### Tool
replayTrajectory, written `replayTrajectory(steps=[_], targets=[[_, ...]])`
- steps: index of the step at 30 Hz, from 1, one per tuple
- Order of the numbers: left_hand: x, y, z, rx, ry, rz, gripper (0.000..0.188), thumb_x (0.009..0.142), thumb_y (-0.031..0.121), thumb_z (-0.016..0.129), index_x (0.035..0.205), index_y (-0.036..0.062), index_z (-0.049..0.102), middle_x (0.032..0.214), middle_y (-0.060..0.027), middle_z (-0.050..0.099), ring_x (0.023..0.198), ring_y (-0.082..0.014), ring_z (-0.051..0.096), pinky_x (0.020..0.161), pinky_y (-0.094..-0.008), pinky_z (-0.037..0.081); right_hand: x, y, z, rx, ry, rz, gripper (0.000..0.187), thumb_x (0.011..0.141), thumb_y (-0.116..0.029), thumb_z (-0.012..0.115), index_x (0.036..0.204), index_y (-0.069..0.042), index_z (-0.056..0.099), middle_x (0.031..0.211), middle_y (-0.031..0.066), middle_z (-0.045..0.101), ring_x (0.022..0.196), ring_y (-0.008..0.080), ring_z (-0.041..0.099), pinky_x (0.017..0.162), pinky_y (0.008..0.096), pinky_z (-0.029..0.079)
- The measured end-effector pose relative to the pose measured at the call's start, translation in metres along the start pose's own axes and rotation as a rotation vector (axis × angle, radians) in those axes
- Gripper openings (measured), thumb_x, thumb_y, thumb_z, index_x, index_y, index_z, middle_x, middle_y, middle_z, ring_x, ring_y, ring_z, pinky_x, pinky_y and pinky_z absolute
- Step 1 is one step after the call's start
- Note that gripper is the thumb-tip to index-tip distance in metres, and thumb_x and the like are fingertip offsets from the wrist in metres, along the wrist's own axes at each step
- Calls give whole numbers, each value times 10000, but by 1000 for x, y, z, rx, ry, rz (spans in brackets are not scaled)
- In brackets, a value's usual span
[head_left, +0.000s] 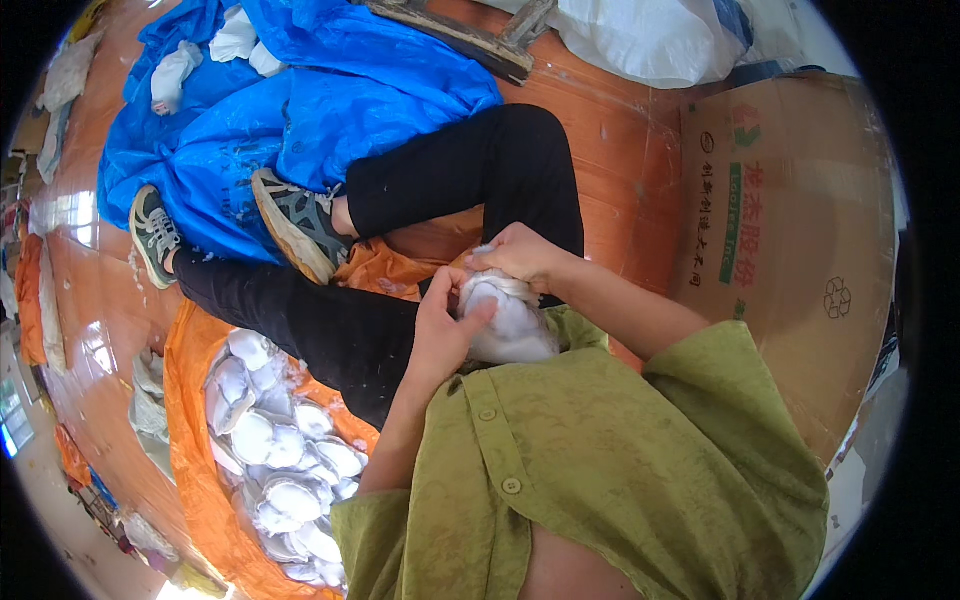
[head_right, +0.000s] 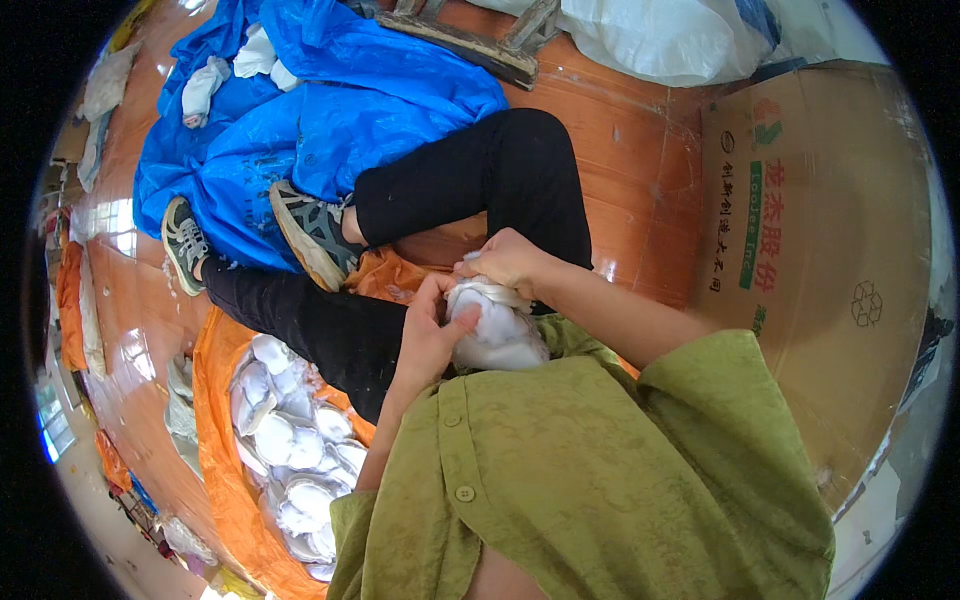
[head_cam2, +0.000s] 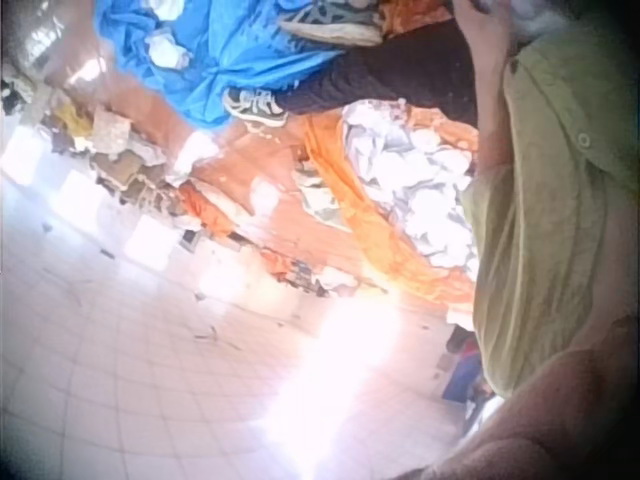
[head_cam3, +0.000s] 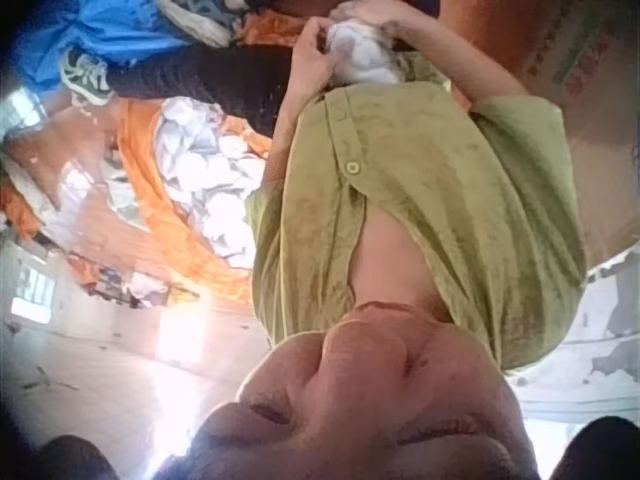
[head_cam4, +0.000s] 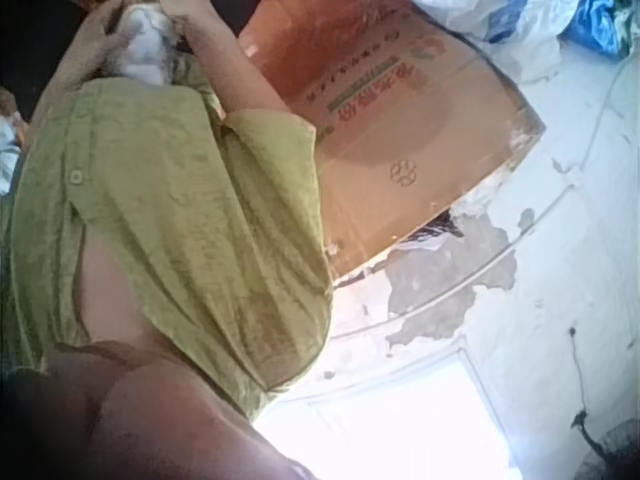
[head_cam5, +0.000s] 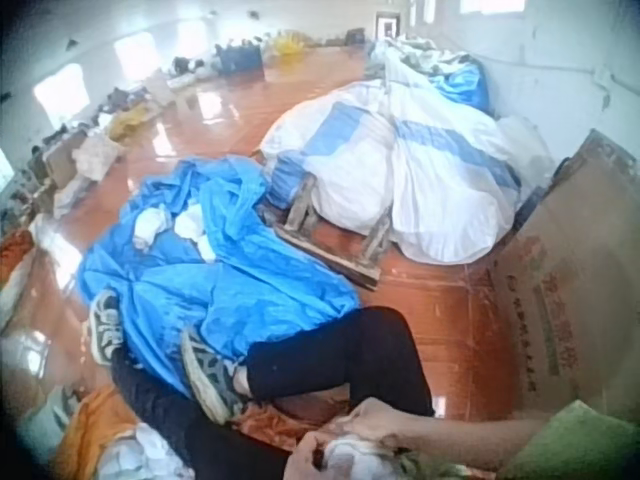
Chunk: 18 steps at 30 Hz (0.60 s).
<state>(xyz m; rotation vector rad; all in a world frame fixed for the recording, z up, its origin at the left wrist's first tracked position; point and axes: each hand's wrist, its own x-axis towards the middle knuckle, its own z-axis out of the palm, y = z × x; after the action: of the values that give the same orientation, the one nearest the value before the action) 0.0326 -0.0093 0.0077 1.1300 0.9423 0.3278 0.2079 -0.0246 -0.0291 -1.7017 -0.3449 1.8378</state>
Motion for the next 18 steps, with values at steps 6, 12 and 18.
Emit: replayTrajectory(steps=[6,12,18], targets=[[-1,20,3,-219,52,-110,191,869,125,670,978,38,540,854,12,561,767,-66,493,698,-218,427,-14,-10,5,-17,84,-84,249,801,-152,747,745,81,680,696,130,659,558,155,592,483,314,449],[5,-1,6,152,122,-18,158,790,33,659,909,20,557,804,-12,573,724,-82,507,666,-234,431,-14,2,11,135,95,-13,231,809,-151,749,763,65,680,688,107,653,547,140,584,474,288,440],[3,0,22,328,266,159,184,771,-8,647,925,30,554,813,-23,581,683,-97,492,635,-249,420,-13,11,11,246,160,21,212,823,-132,738,710,23,646,647,79,620,533,135,568,452,286,422]])
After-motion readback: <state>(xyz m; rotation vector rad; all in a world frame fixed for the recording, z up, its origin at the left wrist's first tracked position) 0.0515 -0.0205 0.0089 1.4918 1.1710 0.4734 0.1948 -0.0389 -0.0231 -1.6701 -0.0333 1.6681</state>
